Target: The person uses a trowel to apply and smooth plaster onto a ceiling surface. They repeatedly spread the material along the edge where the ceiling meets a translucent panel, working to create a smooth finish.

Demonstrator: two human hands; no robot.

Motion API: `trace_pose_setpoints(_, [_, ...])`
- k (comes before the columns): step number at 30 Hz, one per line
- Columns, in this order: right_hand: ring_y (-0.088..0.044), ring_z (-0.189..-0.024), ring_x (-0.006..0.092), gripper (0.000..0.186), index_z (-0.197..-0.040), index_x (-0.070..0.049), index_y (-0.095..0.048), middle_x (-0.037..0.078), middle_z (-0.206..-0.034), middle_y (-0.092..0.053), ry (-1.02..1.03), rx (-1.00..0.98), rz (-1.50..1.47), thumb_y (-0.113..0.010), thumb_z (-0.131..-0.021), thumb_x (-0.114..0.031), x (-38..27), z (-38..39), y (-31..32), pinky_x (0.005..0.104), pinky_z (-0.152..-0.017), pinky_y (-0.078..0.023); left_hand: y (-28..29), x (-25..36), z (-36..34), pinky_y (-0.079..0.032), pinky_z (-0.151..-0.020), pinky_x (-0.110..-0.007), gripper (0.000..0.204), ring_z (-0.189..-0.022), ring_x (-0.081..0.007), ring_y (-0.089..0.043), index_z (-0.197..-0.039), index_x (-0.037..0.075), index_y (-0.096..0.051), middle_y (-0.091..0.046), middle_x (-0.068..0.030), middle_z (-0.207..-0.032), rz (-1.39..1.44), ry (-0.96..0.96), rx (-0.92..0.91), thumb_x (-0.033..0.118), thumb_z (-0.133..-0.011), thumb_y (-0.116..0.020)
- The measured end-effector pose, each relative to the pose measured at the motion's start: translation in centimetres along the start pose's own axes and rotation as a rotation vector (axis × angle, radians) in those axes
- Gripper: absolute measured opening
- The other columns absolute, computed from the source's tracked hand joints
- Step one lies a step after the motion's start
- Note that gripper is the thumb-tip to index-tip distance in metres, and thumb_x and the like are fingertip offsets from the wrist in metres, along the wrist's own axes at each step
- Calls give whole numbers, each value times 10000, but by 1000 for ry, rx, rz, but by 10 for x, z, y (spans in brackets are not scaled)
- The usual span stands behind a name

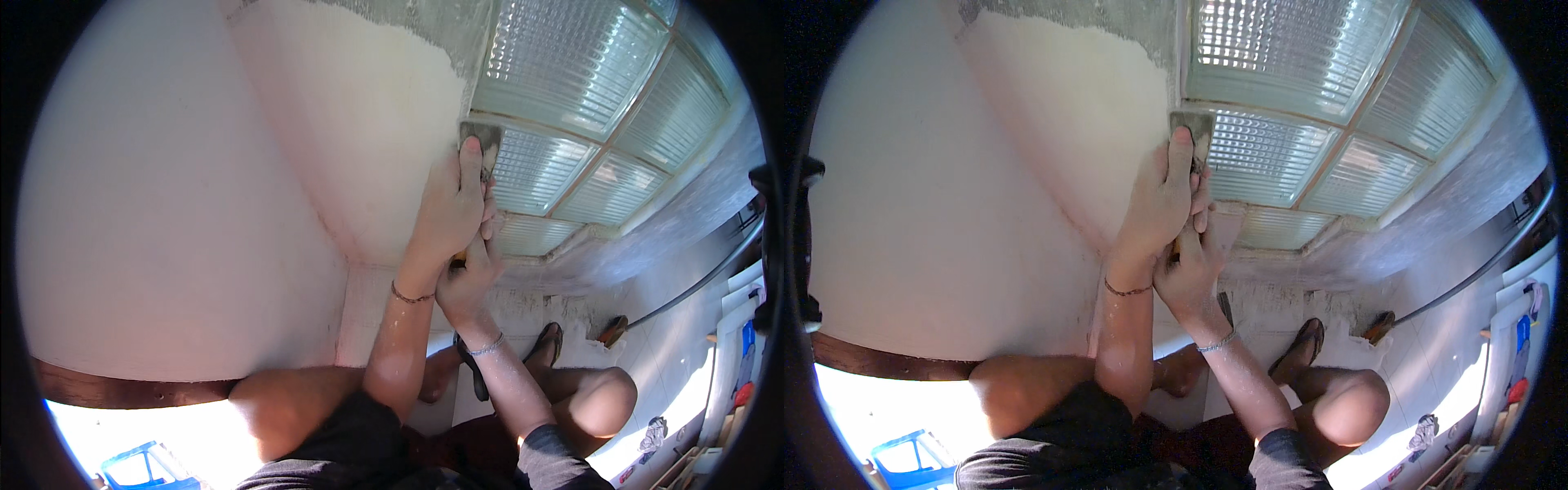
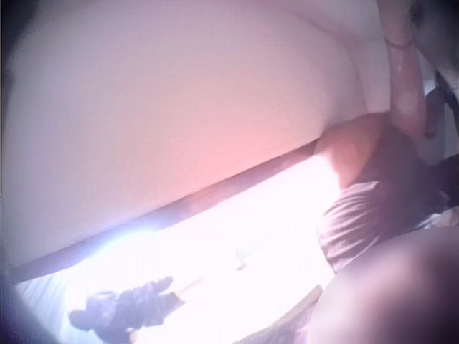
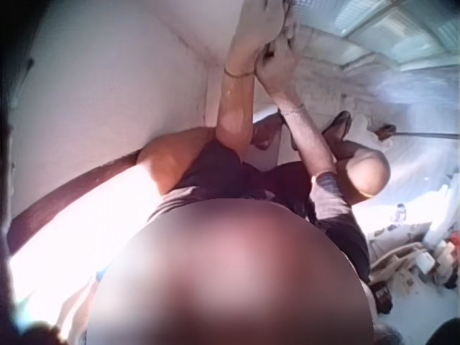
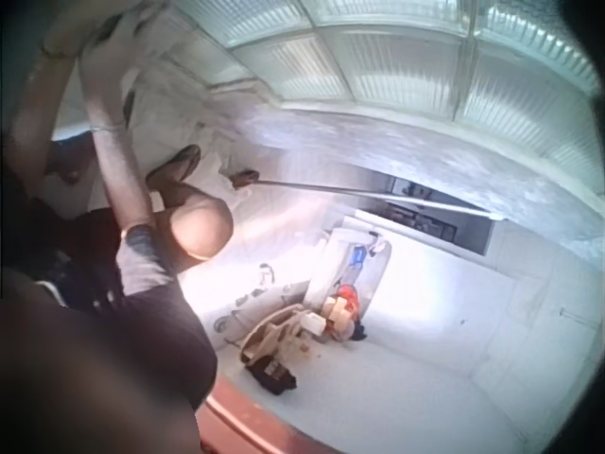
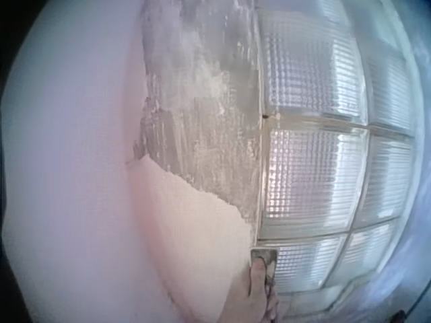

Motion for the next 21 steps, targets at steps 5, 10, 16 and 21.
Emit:
trace_pose_setpoints(5, [-640, -1046, 438, 394, -1176, 56, -617, 283, -1254, -607, 75, 69, 39, -696, -824, -101, -5, -1, 5, 410, -810, -527, 0, 0, -2, -412, -412, -250, 525, -423, -73, -404, -823, 14, -486, -402, 17, -575, -11, 61, 3, 460, -1070, -360])
trace_pose_setpoints(10, [-630, -1068, 448, 396, -1181, 52, -615, 311, -1260, -584, -13, 3, -34, -693, -819, -87, -1, -7, 3, 414, -819, -525, 1, 3, -3, -394, -362, -275, 536, -405, -102, -439, -772, -7, -441, -446, -40, -595, 5, 44, 27, 429, -1073, -364])
trace_pose_setpoints(16, [-624, -1070, 454, 437, -1211, 51, -609, 274, -1261, -603, 90, 67, 44, -710, -811, -95, -10, -11, 6, 415, -843, -525, -2, 4, -4, -395, -368, -275, 507, -427, -100, -459, -808, -7, -436, -450, -44, -609, 19, 38, -31, 416, -1077, -361])
trace_pose_setpoints(21, [-606, -1125, 464, 450, -1217, 63, -603, 298, -1331, -561, 54, 24, 24, -710, -811, -99, -6, -7, 4, 421, -854, -525, 3, -1, -4, -398, -370, -282, 497, -422, -110, -464, -841, -26, -450, -477, -60, -633, -27, 26, 19, 404, -1078, -367])
Point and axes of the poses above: each hand's wrist, its own z-axis away from the middle knuckle, its own y-axis out of the back of the hand, x = y × z, the point moved 7 cm from there along -z, towards the middle knuckle
